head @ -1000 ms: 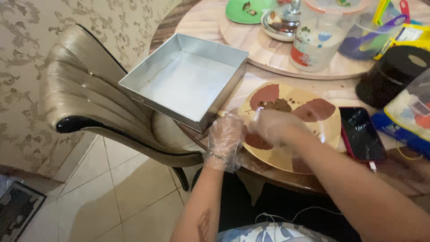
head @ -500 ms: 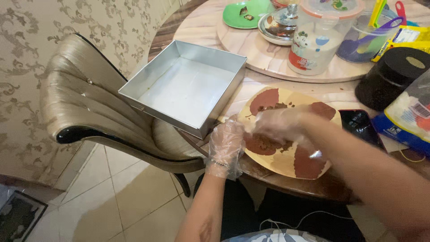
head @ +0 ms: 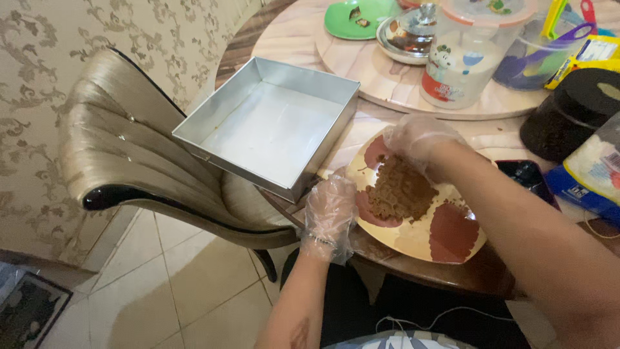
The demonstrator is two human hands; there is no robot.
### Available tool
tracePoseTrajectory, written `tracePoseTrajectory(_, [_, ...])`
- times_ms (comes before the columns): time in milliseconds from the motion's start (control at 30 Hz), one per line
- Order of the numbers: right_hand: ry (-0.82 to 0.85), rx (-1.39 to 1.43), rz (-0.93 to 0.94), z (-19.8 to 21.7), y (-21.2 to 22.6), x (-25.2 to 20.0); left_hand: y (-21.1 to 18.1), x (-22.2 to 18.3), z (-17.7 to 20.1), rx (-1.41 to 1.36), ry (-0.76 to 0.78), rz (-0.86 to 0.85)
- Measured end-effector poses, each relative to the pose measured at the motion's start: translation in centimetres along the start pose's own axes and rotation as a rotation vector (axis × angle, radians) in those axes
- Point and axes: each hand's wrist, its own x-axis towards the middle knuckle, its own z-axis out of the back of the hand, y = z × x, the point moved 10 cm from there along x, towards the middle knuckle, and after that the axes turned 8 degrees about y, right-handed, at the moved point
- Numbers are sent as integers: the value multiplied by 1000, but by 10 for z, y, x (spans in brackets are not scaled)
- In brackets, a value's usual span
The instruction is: The person, wearing gloves, kneads and shapes a brown dough-like mixture on a plate by hand.
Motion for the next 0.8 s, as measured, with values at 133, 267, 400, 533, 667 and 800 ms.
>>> tracePoseTrajectory(133, [78, 197, -85, -28, -35, 42, -4, -1, 11, -29, 49, 66])
tracePoseTrajectory(267, [278, 301, -27, -16, 6, -12, -22, -7, -17, 464, 41, -386])
tracePoseTrajectory(400, [171, 130, -88, -29, -29, 24, -3, 1, 5, 41, -83, -43])
tracePoseTrajectory(533, [165, 15, -4, -37, -38, 39, -10, -6, 7, 224, -163, -59])
tracePoseTrajectory(667, [166, -734, 239, -76, -18, 65, -3, -3, 9, -2, -5, 1])
tracePoseTrajectory(800, [168, -1279, 414, -95, 13, 34, 19, 4, -10, -52, 85, 68])
